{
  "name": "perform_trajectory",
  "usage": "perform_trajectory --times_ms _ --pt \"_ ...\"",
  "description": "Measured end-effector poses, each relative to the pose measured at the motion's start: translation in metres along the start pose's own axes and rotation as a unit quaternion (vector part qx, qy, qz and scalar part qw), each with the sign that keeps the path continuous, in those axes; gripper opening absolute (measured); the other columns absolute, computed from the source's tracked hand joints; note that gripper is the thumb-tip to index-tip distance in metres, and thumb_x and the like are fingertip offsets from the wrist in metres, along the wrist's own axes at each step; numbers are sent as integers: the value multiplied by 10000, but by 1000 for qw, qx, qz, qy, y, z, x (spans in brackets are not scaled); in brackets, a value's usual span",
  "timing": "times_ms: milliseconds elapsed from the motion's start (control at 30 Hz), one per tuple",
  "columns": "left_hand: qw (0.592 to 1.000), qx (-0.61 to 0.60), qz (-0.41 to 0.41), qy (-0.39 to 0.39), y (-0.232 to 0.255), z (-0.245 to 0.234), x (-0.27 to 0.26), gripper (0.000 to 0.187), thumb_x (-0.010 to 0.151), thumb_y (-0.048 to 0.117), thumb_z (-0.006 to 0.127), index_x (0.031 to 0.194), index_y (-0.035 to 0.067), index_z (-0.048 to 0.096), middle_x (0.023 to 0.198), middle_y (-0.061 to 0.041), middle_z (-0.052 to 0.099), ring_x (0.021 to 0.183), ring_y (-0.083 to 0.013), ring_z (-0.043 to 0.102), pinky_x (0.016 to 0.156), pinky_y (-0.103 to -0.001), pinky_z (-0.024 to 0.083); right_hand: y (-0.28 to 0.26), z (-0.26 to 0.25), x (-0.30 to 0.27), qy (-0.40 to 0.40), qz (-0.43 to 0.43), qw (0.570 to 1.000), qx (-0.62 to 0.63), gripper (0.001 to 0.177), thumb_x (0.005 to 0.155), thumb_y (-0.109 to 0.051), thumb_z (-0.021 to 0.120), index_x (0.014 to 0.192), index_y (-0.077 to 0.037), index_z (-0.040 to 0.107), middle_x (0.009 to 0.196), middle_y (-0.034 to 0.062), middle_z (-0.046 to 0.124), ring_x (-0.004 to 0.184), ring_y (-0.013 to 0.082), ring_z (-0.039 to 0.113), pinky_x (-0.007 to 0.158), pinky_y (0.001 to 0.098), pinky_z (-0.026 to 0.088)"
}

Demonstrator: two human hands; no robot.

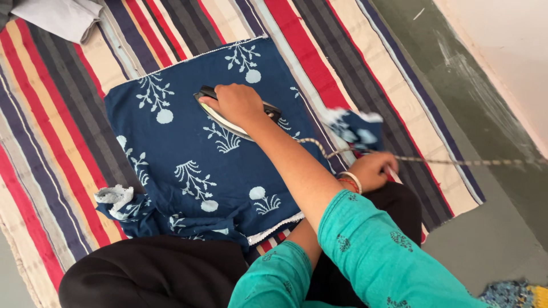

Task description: The person irons a dark blue patterned garment laid out on a striped mat. They smooth the fabric with their hands, use an electric iron to press the main body and sleeves, and flip the garment to iron the other side.

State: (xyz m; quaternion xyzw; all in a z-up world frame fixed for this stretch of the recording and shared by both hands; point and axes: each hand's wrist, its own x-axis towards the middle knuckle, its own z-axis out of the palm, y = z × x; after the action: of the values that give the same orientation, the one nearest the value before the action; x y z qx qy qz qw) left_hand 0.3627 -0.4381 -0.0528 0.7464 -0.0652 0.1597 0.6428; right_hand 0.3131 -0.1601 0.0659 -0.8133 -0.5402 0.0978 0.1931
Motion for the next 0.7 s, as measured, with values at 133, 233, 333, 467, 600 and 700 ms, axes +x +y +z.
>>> perform_trajectory --times_ms 133,233,333,467,600,700 --pt "978 -143 -49 -147 -8 7 20 151 834 74 675 946 132 758 890 -22 762 846 -147 717 813 -317 563 -4 3 13 -15 -1 1000 3 611 925 -642 552 800 -74 740 671 122 712 650 313 726 605 437 568" --pt "935 -272 -67 -216 5 28 45 241 843 87 637 1027 140 782 958 -31 775 857 -125 714 815 -323 583 -4 1 28 -69 -2 998 2 636 907 -687 545 833 -88 745 697 119 717 681 314 728 625 450 568" --pt "938 -150 -50 -310 32 51 53 262 790 192 665 1020 179 789 865 -41 830 795 -166 806 749 -344 609 8 -5 45 -146 -151 977 -34 649 836 -737 569 893 -116 753 709 132 717 692 341 717 630 475 560" --pt "967 63 -59 -240 61 47 41 367 825 311 652 1169 203 719 1187 -89 757 1028 -251 738 893 -397 566 24 -6 58 -76 -159 982 -65 628 858 -726 565 908 -131 759 726 132 708 665 354 707 607 489 552" --pt "978 193 -64 -38 91 17 3 555 834 346 660 1363 191 597 1541 -161 509 1268 -349 598 1054 -455 479 32 0 54 44 -79 989 -113 656 935 -718 547 913 -86 719 644 123 698 620 322 712 580 451 556" --pt "966 253 -33 -39 107 -51 -51 449 905 338 623 1321 171 629 1476 -142 563 1335 -344 581 1132 -458 454 34 -4 35 54 -107 987 -104 619 989 -674 546 893 -83 704 635 126 689 593 324 699 565 444 547"
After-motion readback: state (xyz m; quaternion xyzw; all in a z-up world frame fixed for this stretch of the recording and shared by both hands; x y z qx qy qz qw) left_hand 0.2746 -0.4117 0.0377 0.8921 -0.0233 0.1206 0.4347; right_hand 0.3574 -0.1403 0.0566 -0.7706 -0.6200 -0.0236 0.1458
